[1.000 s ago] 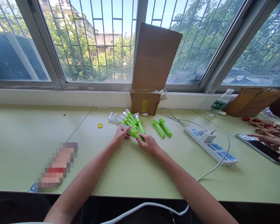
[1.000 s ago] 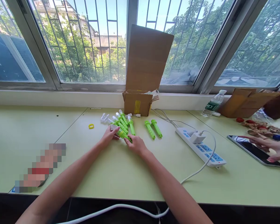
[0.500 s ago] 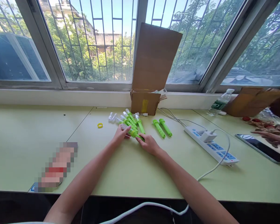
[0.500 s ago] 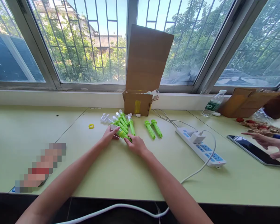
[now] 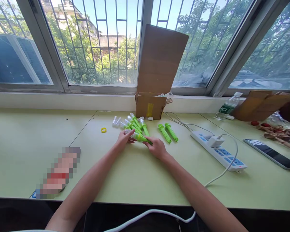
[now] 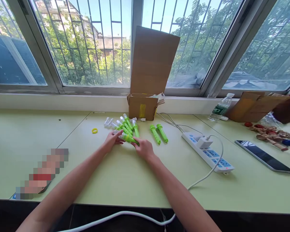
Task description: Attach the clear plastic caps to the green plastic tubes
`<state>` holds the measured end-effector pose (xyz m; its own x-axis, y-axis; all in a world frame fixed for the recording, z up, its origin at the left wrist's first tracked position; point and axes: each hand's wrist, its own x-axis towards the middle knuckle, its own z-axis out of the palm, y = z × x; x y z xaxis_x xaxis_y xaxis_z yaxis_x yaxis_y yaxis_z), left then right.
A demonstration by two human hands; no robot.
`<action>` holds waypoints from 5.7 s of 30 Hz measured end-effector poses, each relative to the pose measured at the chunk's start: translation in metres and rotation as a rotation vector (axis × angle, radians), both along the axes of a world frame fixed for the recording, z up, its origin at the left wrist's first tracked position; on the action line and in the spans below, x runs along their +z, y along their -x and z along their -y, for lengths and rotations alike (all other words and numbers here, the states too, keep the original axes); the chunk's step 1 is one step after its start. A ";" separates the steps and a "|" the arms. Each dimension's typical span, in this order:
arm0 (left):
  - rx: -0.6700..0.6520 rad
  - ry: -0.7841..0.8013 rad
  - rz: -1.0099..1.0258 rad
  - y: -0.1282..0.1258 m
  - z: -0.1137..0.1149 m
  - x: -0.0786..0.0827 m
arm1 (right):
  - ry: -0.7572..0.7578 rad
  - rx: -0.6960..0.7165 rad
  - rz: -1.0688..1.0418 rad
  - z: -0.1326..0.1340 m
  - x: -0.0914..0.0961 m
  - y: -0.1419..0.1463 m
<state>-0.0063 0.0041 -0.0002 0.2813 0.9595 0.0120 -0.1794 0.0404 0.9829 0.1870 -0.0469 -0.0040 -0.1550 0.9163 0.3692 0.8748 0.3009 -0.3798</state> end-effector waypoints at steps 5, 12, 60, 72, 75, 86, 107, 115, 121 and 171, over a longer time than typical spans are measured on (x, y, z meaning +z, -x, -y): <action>0.031 0.028 0.013 -0.003 0.001 0.001 | -0.083 -0.042 0.046 -0.001 0.000 -0.003; 0.066 -0.006 -0.065 -0.004 0.001 -0.001 | -0.115 -0.032 0.135 0.000 0.002 -0.003; 0.092 -0.045 -0.009 0.001 -0.001 -0.004 | -0.140 0.018 0.232 0.006 0.005 0.000; 0.104 -0.037 0.001 0.005 -0.008 -0.010 | 0.022 0.068 -0.006 0.012 0.009 0.011; 0.104 -0.046 0.009 0.005 -0.009 -0.011 | 0.123 0.123 -0.161 0.012 0.010 0.010; 0.068 -0.082 0.015 0.006 -0.007 -0.010 | 0.235 0.205 -0.316 0.008 0.007 0.008; 0.043 -0.056 -0.010 0.001 -0.001 -0.003 | -0.448 -0.020 0.270 0.004 0.003 -0.004; 0.017 -0.085 -0.067 0.005 0.002 0.004 | -0.487 0.015 0.312 0.003 0.006 -0.008; -0.222 -0.176 -0.369 0.016 0.011 0.019 | -0.471 0.075 0.407 0.006 0.017 -0.012; 0.140 -0.779 -1.370 -0.011 0.026 0.015 | -0.280 -0.087 0.450 0.009 0.015 0.001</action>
